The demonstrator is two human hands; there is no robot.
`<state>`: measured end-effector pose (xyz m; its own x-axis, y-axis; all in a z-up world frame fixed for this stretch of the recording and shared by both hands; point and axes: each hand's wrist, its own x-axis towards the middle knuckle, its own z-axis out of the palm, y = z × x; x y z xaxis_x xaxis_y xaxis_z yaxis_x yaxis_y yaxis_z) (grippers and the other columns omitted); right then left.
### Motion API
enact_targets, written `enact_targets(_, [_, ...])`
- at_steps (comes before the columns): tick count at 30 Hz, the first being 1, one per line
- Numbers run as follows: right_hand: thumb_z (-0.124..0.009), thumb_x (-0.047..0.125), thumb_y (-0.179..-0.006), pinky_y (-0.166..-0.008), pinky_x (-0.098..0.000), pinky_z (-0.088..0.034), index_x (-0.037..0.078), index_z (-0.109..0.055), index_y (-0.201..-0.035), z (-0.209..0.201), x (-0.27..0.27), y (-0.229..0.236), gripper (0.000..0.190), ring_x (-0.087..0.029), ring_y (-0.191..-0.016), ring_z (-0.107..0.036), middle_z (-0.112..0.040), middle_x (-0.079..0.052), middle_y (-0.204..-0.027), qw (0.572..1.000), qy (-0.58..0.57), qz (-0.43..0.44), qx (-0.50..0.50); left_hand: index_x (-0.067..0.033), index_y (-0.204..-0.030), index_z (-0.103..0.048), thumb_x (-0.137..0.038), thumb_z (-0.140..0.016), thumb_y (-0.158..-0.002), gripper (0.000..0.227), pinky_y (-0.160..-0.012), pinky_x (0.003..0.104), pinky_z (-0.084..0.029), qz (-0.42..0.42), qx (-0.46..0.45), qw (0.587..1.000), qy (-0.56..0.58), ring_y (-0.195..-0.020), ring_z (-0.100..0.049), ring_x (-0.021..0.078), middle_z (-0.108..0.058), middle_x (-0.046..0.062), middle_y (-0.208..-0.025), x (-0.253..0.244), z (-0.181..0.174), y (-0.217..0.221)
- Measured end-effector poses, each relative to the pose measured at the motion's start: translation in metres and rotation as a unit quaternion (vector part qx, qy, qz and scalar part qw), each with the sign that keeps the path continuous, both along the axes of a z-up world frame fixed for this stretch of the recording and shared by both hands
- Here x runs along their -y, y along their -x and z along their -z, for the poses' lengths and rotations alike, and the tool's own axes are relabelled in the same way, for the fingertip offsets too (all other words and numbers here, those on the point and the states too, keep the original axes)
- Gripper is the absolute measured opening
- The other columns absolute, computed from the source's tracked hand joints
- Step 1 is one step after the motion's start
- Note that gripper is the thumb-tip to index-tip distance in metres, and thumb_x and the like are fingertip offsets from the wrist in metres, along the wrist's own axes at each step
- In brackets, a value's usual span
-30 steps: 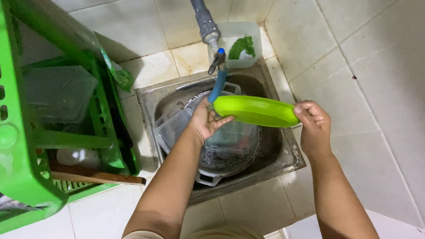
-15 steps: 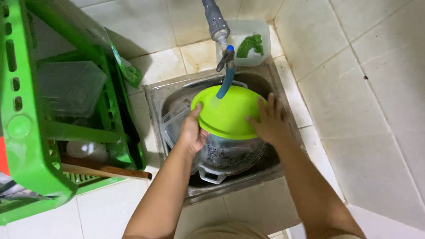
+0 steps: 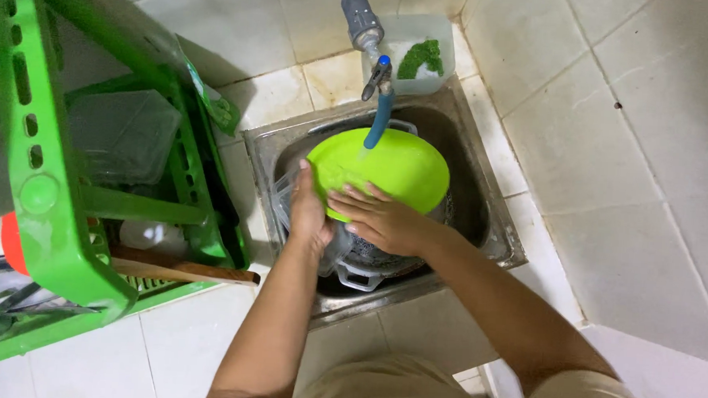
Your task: Washing various dishes, containers, and a wooden cutting board in a kitchen sink.
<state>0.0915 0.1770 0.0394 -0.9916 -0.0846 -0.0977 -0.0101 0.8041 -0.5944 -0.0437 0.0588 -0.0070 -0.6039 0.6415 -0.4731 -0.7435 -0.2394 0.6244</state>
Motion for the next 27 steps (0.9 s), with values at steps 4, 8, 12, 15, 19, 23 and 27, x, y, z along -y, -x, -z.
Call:
enact_targets(4, [-0.046,0.036,-0.108,-0.129,-0.0514,-0.016,0.027,-0.044,-0.153,0.03,-0.056,-0.057,0.047,-0.025,-0.158,-0.026,-0.033,0.0,-0.169,0.998,-0.064,-0.01,-0.007,-0.0071,-0.147,-0.046,-0.057,-0.043,-0.101,0.068,-0.107,0.05,-0.051,-0.018,0.018,0.995,0.096,-0.13,-0.06,0.0331,-0.058,0.022,-0.144,0.011,-0.044,0.006])
enact_targets(8, [-0.043,0.045,-0.106,-0.124,-0.0644,-0.007,0.029,-0.04,-0.156,0.034,-0.093,-0.046,0.053,-0.032,-0.157,-0.011,-0.02,-0.004,-0.169,0.987,-0.134,0.077,0.046,-0.0171,-0.146,-0.045,-0.059,-0.04,-0.098,0.064,-0.099,0.047,-0.047,-0.002,0.025,0.981,0.19,-0.127,-0.058,0.0275,-0.057,0.013,-0.143,0.008,-0.054,0.003])
enact_targets(12, [-0.038,0.054,-0.102,-0.111,-0.0764,0.01,0.027,-0.027,-0.161,0.038,-0.077,-0.007,0.066,-0.04,-0.154,0.009,0.006,-0.013,-0.169,0.957,-0.227,0.164,0.08,-0.0129,-0.147,-0.044,-0.06,-0.043,-0.098,0.068,-0.098,0.044,-0.054,0.002,0.03,0.989,0.145,-0.124,-0.062,0.0294,-0.059,0.016,-0.143,0.005,-0.03,0.0])
enact_targets(15, [-0.036,0.055,-0.105,-0.113,-0.0769,0.01,0.022,-0.015,-0.164,0.025,-0.045,0.036,0.071,-0.037,-0.156,0.01,0.013,-0.014,-0.169,0.961,-0.215,0.154,0.077,-0.0077,-0.15,-0.047,-0.064,-0.043,-0.099,0.076,-0.091,0.042,-0.052,0.016,0.025,0.994,0.109,-0.121,-0.063,0.0306,-0.059,0.021,-0.145,-0.003,-0.018,-0.004])
enact_targets(19, [-0.035,0.042,-0.108,-0.122,-0.0669,0.0,0.022,-0.011,-0.166,-0.001,0.001,0.06,0.065,-0.031,-0.16,0.008,0.012,-0.004,-0.174,0.99,-0.068,0.081,0.088,-0.0167,-0.151,-0.041,-0.069,-0.037,-0.093,0.078,-0.106,0.044,-0.05,0.034,0.056,0.996,0.064,-0.131,-0.058,0.03,-0.052,0.016,-0.149,-0.009,-0.036,-0.009])
enact_targets(23, [-0.033,0.042,-0.109,-0.127,-0.0599,-0.002,0.015,-0.012,-0.166,0.021,-0.001,0.03,0.066,-0.026,-0.16,-0.008,-0.002,-0.004,-0.174,0.998,0.059,-0.009,-0.001,-0.0136,-0.152,-0.037,-0.072,-0.034,-0.096,0.081,-0.11,0.045,-0.042,0.025,0.051,0.994,0.098,-0.139,-0.048,0.029,-0.045,0.017,-0.154,-0.002,-0.015,0.004])
enact_targets(27, [-0.036,0.043,-0.108,-0.128,-0.0563,-0.004,0.028,-0.033,-0.159,0.001,-0.029,-0.021,0.053,-0.024,-0.159,-0.02,-0.027,0.004,-0.17,0.995,-0.028,-0.057,0.073,-0.0037,-0.146,-0.048,-0.066,-0.04,-0.097,0.08,-0.109,0.046,-0.049,0.008,0.071,0.995,0.066,-0.132,-0.059,0.0343,-0.056,0.023,-0.148,0.003,-0.019,0.01])
